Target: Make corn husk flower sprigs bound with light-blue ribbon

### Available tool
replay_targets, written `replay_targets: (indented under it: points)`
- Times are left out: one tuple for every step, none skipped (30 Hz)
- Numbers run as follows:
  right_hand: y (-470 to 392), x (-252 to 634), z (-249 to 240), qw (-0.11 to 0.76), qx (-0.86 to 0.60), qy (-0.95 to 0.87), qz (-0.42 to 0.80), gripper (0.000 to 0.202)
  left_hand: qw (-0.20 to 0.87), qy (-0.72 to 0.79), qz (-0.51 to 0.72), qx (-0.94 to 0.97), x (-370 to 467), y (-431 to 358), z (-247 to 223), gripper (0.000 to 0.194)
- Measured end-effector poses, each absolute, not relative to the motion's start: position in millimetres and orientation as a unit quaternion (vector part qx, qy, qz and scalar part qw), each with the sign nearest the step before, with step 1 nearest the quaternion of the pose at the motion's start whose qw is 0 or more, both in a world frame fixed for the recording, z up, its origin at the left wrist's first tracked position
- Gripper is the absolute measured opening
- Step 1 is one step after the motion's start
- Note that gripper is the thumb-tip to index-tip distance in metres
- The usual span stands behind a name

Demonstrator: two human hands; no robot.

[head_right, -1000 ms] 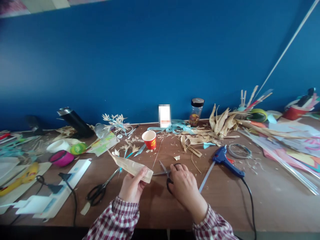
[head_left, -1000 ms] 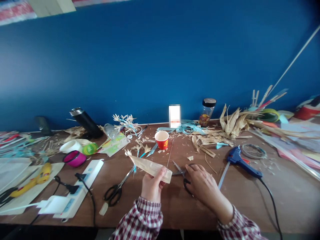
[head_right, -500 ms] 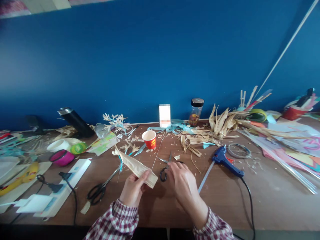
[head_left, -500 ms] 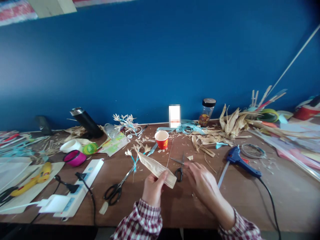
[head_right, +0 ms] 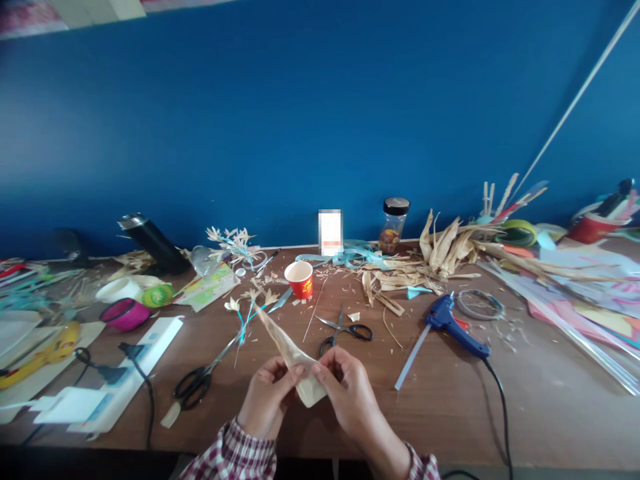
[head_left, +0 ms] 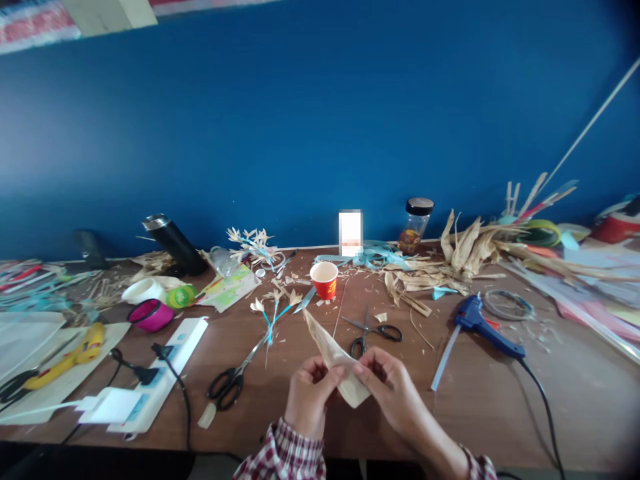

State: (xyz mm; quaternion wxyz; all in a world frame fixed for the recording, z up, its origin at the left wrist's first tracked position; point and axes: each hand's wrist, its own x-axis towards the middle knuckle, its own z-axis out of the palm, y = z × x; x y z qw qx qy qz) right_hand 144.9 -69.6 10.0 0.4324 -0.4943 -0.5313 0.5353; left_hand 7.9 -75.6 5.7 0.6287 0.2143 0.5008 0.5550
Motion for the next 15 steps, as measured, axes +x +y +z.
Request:
replay_targets:
  points:
    - [-71,145,9,0.430,-0.503,-0.538,0.522,0.028,0.622,0.504,0.558,0.217,7,-77,6,0.030]
    - [-72,145,8,0.426,-0.513,-0.547,0.506,0.028,0.611,0.511,0.560,0.229,5,-78,6,0.029]
    - [-73,145,8,0.418,-0.523,-0.561,0.487,0.028,0.594,0.521,0.560,0.250,3,-79,6,0.028]
    - [-74,144,8,0.409,-0.532,-0.579,0.463,0.028,0.570,0.535,0.556,0.281,1,-80,7,0.027]
    - [-75,143,9,0.398,-0.540,-0.599,0.438,0.027,0.541,0.553,0.546,0.321,-1,-81,7,0.026]
    - [-75,141,9,0.386,-0.545,-0.620,0.412,0.025,0.510,0.570,0.530,0.366,-2,-82,8,0.026]
    - [-76,139,9,0.374,-0.549,-0.642,0.383,0.023,0.484,0.581,0.510,0.411,-3,-83,9,0.025]
    - [-75,137,9,0.363,-0.552,-0.662,0.354,0.022,0.463,0.585,0.490,0.451,-3,-84,10,0.023]
    - [-75,134,8,0.357,-0.553,-0.679,0.325,0.020,0.446,0.586,0.474,0.483,-2,-85,11,0.022]
    - [-73,131,8,0.356,-0.554,-0.690,0.300,0.020,0.431,0.585,0.465,0.506,0,-85,12,0.021]
    - [-71,129,7,0.362,-0.554,-0.696,0.279,0.020,0.414,0.585,0.465,0.519,2,-84,13,0.020]
    - [-68,126,7,0.374,-0.554,-0.695,0.265,0.021,0.395,0.587,0.473,0.525,5,-82,14,0.019]
    - [-64,125,7,0.391,-0.552,-0.690,0.256,0.022,0.374,0.590,0.485,0.526,8,-80,14,0.019]
    - [-59,124,8,0.409,-0.551,-0.683,0.250,0.024,0.356,0.593,0.496,0.525,10,-75,15,0.019]
    - [-54,123,9,0.424,-0.553,-0.675,0.242,0.025,0.345,0.592,0.503,0.527,12,-70,16,0.018]
